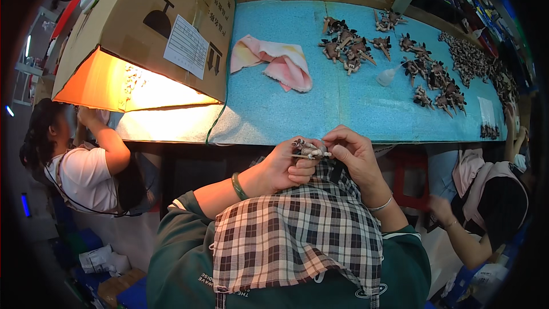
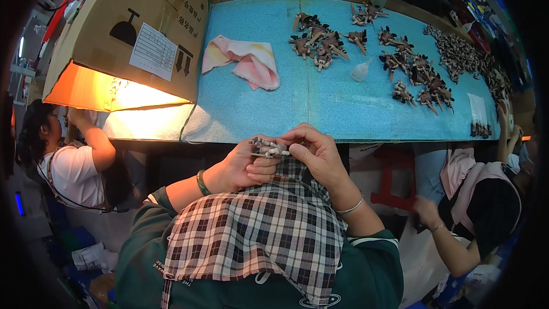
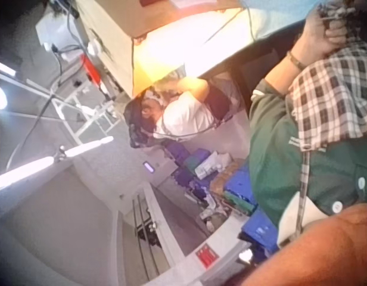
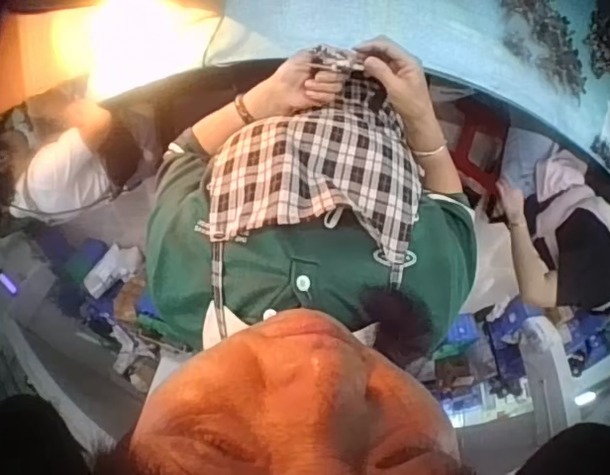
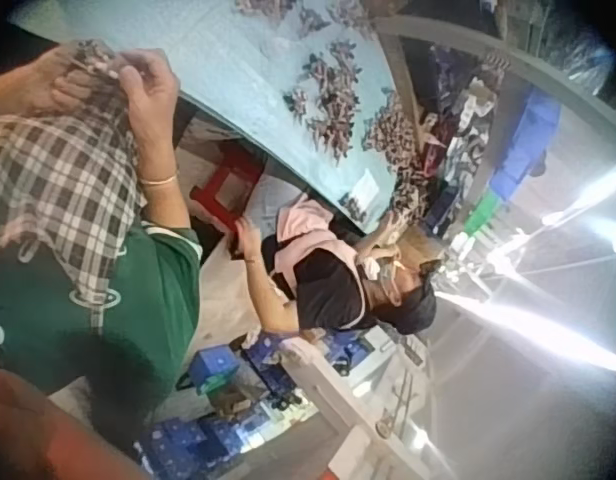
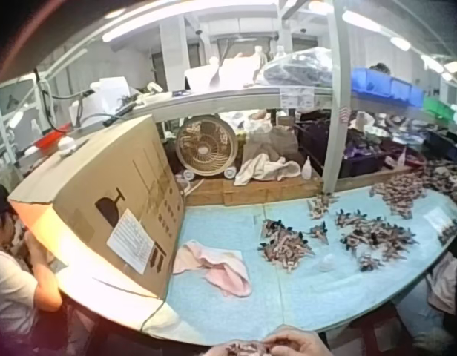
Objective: Assembling and gluing small components onto plastic figurines at a factory workbench.
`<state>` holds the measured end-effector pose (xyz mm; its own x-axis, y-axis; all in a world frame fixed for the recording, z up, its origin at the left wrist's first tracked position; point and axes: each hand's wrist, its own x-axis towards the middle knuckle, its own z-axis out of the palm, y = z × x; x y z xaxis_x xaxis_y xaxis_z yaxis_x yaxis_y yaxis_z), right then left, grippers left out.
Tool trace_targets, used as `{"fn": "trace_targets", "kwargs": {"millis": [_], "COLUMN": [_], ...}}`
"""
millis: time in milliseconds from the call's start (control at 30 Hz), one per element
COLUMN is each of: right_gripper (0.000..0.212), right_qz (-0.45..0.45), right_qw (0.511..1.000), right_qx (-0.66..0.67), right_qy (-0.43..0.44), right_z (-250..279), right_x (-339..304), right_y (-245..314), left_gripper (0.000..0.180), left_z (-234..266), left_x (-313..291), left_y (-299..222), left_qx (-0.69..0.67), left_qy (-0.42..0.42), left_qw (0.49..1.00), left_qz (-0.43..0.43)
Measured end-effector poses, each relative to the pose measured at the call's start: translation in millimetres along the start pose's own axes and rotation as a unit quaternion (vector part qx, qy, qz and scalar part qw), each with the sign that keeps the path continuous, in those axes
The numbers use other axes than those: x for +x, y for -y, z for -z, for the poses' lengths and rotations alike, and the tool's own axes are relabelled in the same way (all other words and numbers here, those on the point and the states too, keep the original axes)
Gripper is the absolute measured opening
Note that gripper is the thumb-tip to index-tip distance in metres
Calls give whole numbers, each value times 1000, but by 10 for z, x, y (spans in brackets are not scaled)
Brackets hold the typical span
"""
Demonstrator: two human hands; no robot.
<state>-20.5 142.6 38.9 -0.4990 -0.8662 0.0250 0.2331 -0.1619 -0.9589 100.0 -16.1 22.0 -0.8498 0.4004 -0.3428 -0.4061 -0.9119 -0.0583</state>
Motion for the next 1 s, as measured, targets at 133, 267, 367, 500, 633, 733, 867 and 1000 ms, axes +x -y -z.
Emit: {"fn": "trace_targets", "kwargs": {"millis": [133, 267, 367, 500, 633, 733, 867, 1000], "right_gripper": [17, 12, 15, 19, 18, 20, 17, 16], "right_qz": [16, 19, 42, 70, 89, 119, 122, 134], "right_qw": [999, 982, 961, 934, 932, 924, 906, 889], "right_qx": [-32, -154, -214, -248, -251, -282, -345, -390], "right_qy": [14, 110, 171, 248, 246, 230, 214, 200], "right_z": [58, 110, 119, 138, 146, 116, 40, 14], "right_x": [17, 82, 138, 174, 166, 134, 55, -1], "right_y": [55, 188, 245, 246, 245, 267, 313, 266], "left_gripper": [27, 29, 29, 28, 27, 27, 27, 26], "left_z": [-33, -50, -65, -73, -35, -39, -17, -29], "left_x": [-10, -46, -53, -45, -32, -30, -21, -30], "left_y": [4, 29, 63, 97, 106, 141, 191, 255], "left_qx": [42, 92, 93, 105, 104, 108, 114, 128], "left_qy": [-49, -85, -105, -127, -99, -111, -140, -191], "left_qw": [998, 991, 988, 981, 983, 985, 982, 973], "left_qz": [7, 38, 66, 103, 113, 80, 52, 14]}}
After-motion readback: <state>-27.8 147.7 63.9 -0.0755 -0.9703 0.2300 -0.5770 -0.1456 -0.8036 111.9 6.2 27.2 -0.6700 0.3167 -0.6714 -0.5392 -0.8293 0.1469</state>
